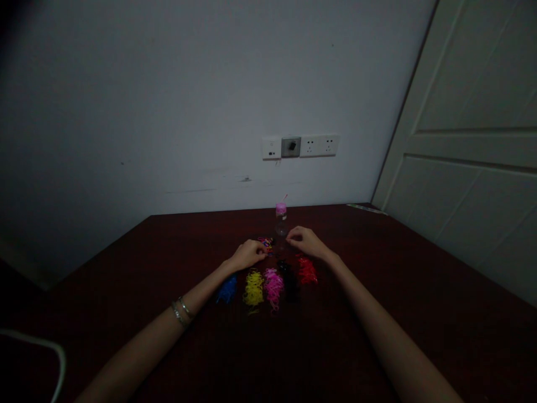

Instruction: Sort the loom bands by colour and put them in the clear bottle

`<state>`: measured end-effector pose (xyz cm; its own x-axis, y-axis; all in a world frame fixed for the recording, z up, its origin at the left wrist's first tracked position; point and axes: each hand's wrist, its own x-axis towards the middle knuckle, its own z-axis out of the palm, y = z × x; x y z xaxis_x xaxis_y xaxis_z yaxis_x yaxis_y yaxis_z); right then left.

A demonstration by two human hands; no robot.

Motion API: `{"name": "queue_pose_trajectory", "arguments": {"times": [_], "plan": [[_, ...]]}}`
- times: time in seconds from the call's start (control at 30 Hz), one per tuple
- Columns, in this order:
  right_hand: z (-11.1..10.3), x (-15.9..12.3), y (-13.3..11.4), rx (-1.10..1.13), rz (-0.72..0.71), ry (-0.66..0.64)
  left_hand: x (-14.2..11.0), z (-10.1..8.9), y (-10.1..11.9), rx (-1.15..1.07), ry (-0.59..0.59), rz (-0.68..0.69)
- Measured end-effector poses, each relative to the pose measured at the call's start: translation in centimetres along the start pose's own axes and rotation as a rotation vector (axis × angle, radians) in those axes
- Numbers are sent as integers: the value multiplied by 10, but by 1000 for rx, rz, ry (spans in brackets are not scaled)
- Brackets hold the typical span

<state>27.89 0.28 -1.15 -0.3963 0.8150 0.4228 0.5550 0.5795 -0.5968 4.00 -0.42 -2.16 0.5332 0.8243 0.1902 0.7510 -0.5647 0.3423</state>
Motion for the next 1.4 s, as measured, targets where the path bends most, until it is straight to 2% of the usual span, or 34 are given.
{"name": "queue_pose_trajectory", "arguments": {"times": [0.33,0.47,0.63,0.7,0.87,0.97,1.13,1.4], "plan": [[1,1,-2,-2,-19,-16,0,0,2,-19,-22,-55],[1,2,1,-6,-26,-14,1,-3,1,-56,14,-57],[3,3,-1,-23,-32,-37,0,-25,-2,-207,88,-22],[4,3,-3,-17,-26,-40,-5,-38,-6,-280,80,12],[7,3,-2,-3,-35,-60,-34,-66,-32,-411,-101,-24],[10,3,-1,-22,-25,-68,-54,-75,-48,-439,-149,-78],[15,2,-3,-44,-37,-95,-73,-70,-61,-462,-207,-131],[20,4,-5,-85,-63,-135,-75,-54,-60,-513,-253,-126]]}}
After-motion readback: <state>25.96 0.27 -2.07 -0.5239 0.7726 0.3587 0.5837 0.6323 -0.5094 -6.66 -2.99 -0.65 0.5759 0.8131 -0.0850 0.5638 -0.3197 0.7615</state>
